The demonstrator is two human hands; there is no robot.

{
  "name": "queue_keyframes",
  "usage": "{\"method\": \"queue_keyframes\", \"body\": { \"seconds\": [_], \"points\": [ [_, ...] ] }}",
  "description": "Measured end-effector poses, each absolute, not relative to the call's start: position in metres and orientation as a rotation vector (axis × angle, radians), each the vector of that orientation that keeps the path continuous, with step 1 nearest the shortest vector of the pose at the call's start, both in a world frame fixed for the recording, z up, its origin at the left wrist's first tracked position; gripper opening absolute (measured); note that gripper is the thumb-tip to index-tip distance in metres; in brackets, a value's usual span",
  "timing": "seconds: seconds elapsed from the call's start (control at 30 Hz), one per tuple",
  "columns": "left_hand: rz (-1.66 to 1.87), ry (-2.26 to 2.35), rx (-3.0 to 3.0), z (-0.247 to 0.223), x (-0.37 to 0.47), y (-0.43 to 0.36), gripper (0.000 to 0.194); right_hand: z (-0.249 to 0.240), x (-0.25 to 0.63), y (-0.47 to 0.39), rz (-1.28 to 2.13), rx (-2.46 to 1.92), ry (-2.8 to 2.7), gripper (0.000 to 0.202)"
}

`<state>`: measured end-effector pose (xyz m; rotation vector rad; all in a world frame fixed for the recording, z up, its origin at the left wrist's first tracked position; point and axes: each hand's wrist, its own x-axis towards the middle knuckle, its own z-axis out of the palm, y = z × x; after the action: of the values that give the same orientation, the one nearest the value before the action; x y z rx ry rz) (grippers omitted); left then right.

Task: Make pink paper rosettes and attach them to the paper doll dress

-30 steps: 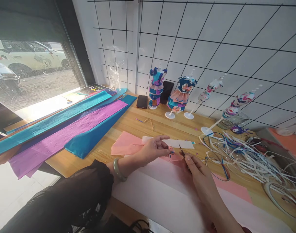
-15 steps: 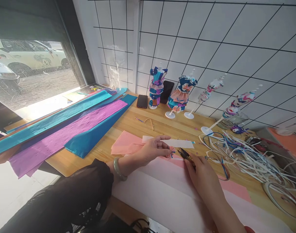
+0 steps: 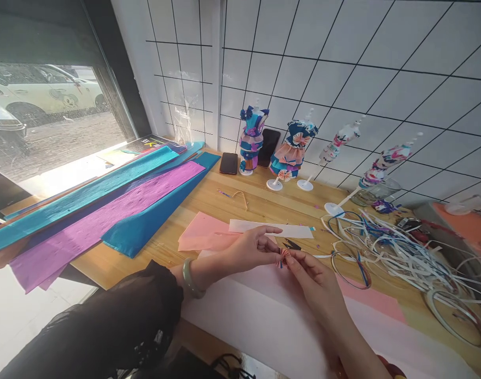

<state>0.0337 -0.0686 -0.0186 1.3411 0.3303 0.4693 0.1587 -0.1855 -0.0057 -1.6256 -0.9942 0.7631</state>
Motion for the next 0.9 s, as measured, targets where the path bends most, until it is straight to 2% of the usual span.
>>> {"method": "queue_keyframes", "body": {
  "seconds": [0.27, 0.9],
  "points": [
    [0.424, 0.365, 1.314, -0.0187, 0.0312, -0.0669, 0.068, -0.0039, 0.162, -0.1845, 0.76, -1.631, -0.94, 0.027],
    [0.452, 0.346, 1.222, -0.0132, 0.0335, -0.0684, 0.068, -0.004, 0.1609, -0.1823, 0.84, -1.57, -0.875, 0.032]
  ]
}}
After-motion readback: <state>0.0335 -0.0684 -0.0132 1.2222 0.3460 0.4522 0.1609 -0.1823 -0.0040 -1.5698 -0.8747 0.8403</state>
